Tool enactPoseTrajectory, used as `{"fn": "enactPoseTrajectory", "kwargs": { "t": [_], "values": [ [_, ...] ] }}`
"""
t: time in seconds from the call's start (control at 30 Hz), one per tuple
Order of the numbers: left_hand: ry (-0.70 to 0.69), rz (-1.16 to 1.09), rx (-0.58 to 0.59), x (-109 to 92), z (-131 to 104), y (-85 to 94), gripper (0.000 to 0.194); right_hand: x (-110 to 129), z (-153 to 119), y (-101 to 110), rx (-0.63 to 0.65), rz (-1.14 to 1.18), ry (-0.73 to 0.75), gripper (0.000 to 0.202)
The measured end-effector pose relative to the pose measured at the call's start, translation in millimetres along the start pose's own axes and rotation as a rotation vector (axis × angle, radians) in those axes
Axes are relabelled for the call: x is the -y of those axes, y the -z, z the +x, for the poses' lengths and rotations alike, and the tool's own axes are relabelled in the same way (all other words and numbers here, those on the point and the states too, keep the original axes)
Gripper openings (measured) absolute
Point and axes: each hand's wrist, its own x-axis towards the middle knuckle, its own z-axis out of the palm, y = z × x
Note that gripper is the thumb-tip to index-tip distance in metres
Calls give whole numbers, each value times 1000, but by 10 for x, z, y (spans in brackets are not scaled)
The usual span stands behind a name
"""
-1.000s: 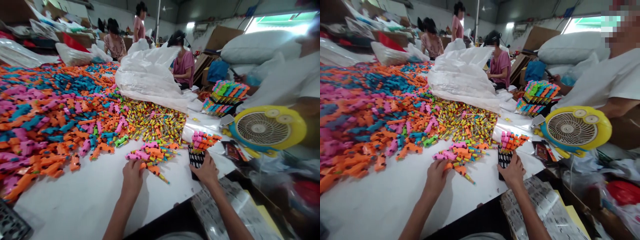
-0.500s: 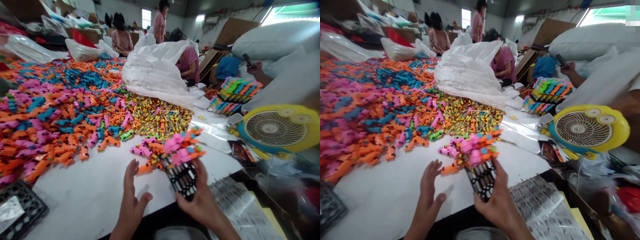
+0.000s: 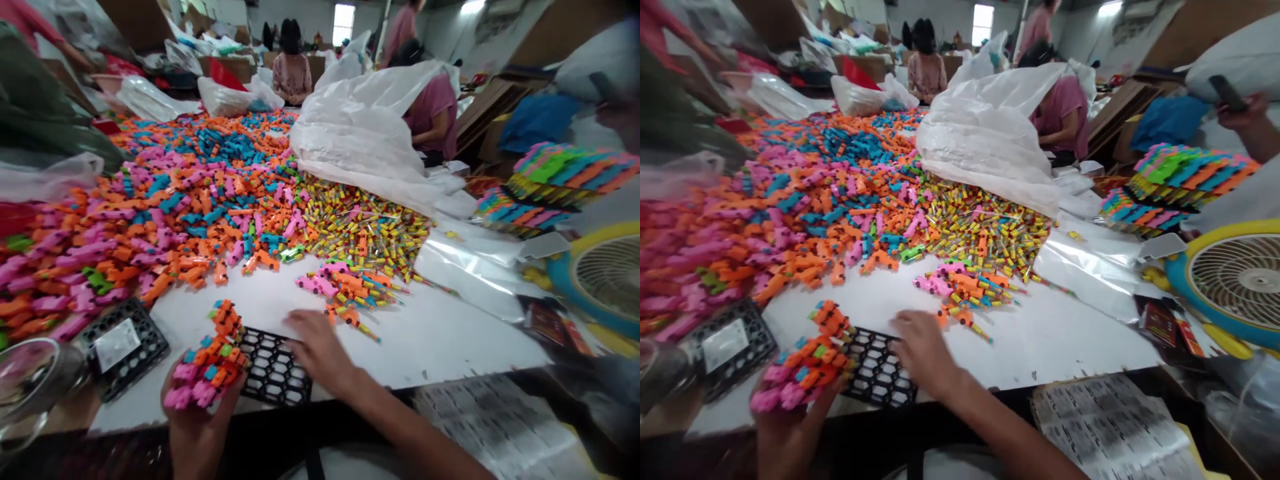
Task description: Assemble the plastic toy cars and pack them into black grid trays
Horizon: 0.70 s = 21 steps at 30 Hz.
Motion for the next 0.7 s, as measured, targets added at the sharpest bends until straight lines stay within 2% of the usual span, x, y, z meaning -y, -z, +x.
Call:
{"fn": "enactPoseTrajectory", "kwargs": {
  "t": [0.03,0.07,0.13,0.2,0.27,0.37,0.43,0.5,0.57,0.63,0.7],
  "values": [
    [12,-45,-12,-10,5,-44,69,-96,26,136,-88,-90,-119,29],
    [18,-89,-19,-21,10,-89,71,-200,57,266,-118,-221,-239,27],
    [12,-139,-5,-31,8,-165,80,-399,123,471,-46,-483,-401,25],
    [-19,-168,25,-31,-13,-188,90,-544,178,586,74,-625,-474,22],
    [-88,-205,36,-54,-22,-119,91,-606,208,639,147,-645,-500,19],
    [-208,-97,-23,-221,94,133,75,-544,222,672,130,-580,-507,13],
    [-220,128,-35,-427,273,292,62,-431,229,655,74,-449,-502,10],
    [-171,299,91,-661,488,348,59,-299,243,569,29,-196,-462,9],
    [-97,437,251,-863,680,285,75,-182,262,394,26,127,-402,10],
    [-3,563,408,-989,806,154,91,-100,285,154,77,445,-384,11],
    [22,625,503,-1030,857,34,89,-56,307,-94,163,735,-460,11]
  ]
}}
